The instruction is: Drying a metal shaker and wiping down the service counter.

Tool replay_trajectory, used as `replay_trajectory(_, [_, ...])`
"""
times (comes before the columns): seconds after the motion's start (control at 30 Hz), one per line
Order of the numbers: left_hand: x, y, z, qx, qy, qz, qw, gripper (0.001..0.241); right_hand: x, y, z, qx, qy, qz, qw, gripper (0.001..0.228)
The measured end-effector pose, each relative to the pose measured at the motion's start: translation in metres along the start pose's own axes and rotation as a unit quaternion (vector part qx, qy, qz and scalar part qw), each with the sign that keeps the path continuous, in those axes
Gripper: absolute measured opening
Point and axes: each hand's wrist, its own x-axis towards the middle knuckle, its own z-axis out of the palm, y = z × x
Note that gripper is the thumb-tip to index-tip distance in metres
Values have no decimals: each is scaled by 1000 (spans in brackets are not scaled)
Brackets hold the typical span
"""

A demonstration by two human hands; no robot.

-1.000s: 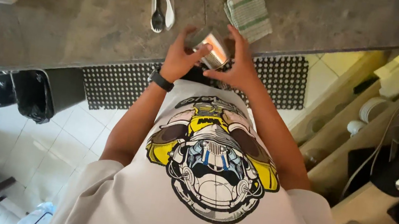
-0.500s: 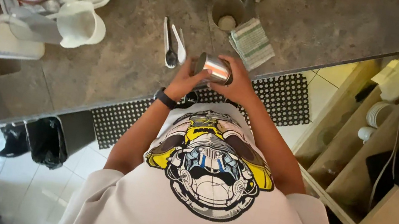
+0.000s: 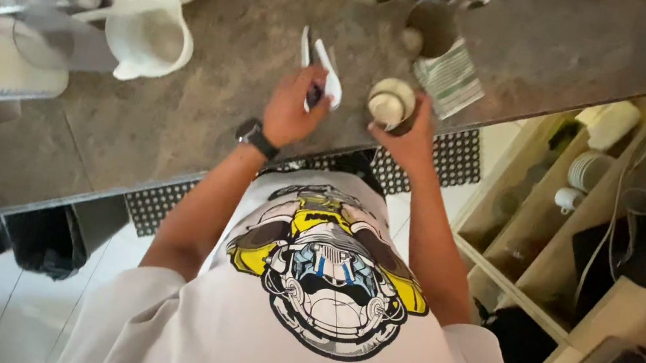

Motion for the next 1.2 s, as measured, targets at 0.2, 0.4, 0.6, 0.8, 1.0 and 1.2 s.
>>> replay_trajectory(0.2, [41,-15,-20,254,-41,152,954,44,10,-1,14,-70,65,-134,986,82])
replay_trajectory(0.4, [64,-76,34,387,-152,152,897,23,17,7,12,-78,56,-195,976,80])
replay_trajectory(0.6, [78,-73,30,428,-65,244,868,7,14,17,12,-32,82,-185,979,80])
replay_trajectory(0.8, [76,-70,30,471,-139,218,843,22,13,35,4,-46,61,-175,982,83])
replay_trajectory(1.0, [76,-53,22,424,-163,207,867,31,13,25,-12,-85,17,-142,986,76])
replay_trajectory(1.2, [79,-49,18,389,-229,145,881,21,23,13,-22,-194,-70,-48,977,85])
